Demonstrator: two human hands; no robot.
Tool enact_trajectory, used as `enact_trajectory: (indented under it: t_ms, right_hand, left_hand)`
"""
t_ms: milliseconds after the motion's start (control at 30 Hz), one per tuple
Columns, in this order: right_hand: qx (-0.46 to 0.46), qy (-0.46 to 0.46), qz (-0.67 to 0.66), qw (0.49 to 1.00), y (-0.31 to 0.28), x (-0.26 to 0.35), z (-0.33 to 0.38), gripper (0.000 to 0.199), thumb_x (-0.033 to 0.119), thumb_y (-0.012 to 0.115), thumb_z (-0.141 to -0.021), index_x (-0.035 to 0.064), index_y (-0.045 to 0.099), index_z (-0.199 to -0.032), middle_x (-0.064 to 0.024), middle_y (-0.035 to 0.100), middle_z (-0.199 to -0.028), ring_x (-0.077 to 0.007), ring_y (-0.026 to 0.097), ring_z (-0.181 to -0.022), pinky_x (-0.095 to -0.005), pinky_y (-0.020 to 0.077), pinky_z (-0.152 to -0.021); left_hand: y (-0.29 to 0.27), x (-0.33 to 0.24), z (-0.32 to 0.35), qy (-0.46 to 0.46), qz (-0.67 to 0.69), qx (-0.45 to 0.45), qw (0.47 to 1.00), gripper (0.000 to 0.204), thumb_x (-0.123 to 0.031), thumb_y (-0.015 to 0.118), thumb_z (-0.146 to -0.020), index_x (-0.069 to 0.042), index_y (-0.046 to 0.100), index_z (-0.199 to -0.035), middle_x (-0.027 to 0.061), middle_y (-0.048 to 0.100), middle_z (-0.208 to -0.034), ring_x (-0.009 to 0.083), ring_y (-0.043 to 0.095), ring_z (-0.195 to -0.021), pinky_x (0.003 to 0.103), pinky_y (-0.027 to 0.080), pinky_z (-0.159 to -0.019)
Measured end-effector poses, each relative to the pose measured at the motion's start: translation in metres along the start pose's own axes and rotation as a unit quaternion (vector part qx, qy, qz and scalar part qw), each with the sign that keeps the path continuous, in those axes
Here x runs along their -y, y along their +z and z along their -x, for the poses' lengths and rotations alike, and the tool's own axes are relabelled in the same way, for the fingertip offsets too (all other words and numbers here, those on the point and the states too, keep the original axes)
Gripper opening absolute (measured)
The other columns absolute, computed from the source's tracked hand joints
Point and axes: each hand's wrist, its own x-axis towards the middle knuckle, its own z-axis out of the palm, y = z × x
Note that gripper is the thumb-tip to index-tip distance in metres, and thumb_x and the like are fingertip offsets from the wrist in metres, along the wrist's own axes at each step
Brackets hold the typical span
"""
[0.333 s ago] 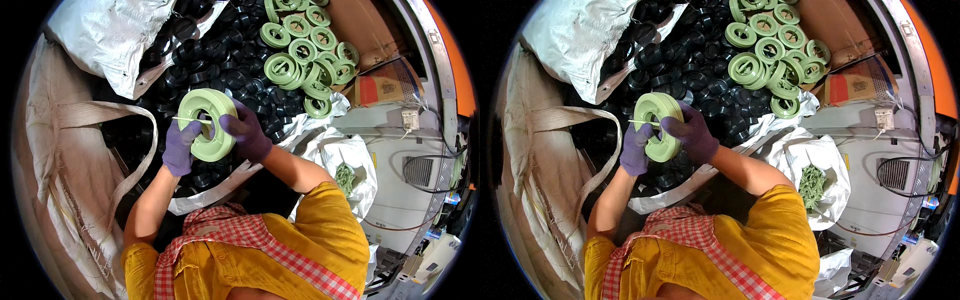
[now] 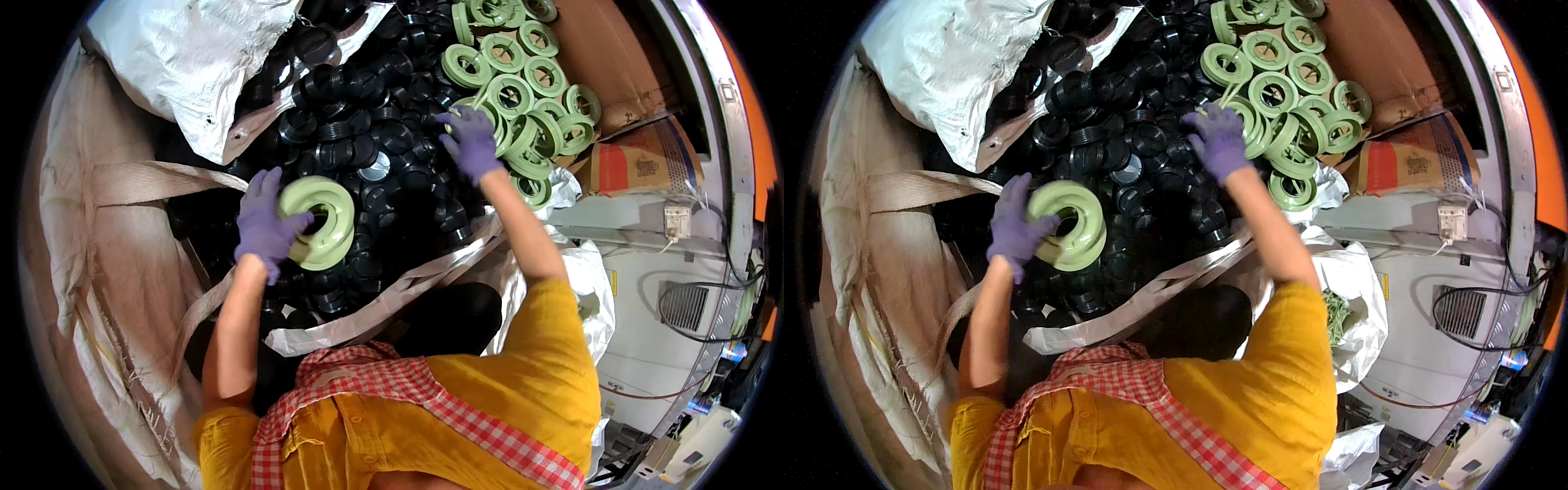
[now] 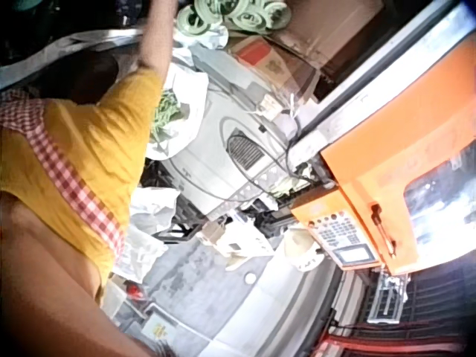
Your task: The person sorts green circular industrial parts from a large white bag, placing them onto a pile of black circular parts.
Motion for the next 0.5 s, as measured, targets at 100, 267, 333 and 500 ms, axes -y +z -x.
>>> enact_trajectory:
  t_ms: [100, 267, 333, 500]
  right_hand:
    - [0.132, -0.061, 0.236, 0.961, 0.07, -0.087, -0.008, 0.04, 0.021, 0.057, -0.081, 0.0188, 0.055, -0.121, -0.0101, 0.055, -0.119, -0.0322, 0.048, -0.113, -0.0417, 0.0353, -0.097]
    - [0.34, -0.087, 0.285, 0.892, 0.042, -0.079, -0.028, 0.044, 0.025, 0.058, -0.08, 0.019, 0.052, -0.124, -0.0125, 0.056, -0.116, -0.0332, 0.052, -0.112, -0.0453, 0.0373, -0.094]
    - [0.24, 0.036, 0.134, 0.961, -0.001, -0.043, -0.033, 0.076, 0.044, 0.077, -0.062, 0.0183, 0.049, -0.128, -0.0156, 0.058, -0.112, -0.0331, 0.057, -0.103, -0.0426, 0.0434, -0.088]
    - [0.117, 0.089, -0.771, 0.619, -0.059, 0.094, 0.024, 0.066, 0.028, 0.073, -0.074, 0.0043, 0.044, -0.129, -0.0068, 0.057, -0.115, -0.0172, 0.057, -0.1, -0.0325, 0.0482, -0.088]
  left_hand:
    - [0.013, 0.001, 0.003, 0.038, -0.187, 0.003, 0.982, 0.086, -0.03, 0.079, -0.063, -0.011, 0.039, -0.136, 0.0214, 0.031, -0.142, 0.0409, 0.031, -0.129, 0.047, 0.032, -0.105]
    - [0.019, 0.002, 0.002, 0.096, -0.007, -0.048, 0.994, 0.061, -0.019, 0.073, -0.071, -0.006, 0.05, -0.126, 0.0216, 0.047, -0.129, 0.037, 0.046, -0.118, 0.042, 0.039, -0.099]
    - [0.026, 0.002, 0.003, 0.047, 0.16, 0.008, 0.986, 0.055, -0.008, 0.067, -0.078, 0.0, 0.047, -0.129, 0.0138, 0.057, -0.119, 0.022, 0.055, -0.107, 0.034, 0.044, -0.094]
    - [0.04, -0.023, 0.022, 0.029, 0.435, 0.1, 0.895, 0.074, -0.021, 0.073, -0.077, -0.002, 0.035, -0.138, 0.0089, 0.051, -0.124, 0.0146, 0.052, -0.107, 0.03, 0.045, -0.09]
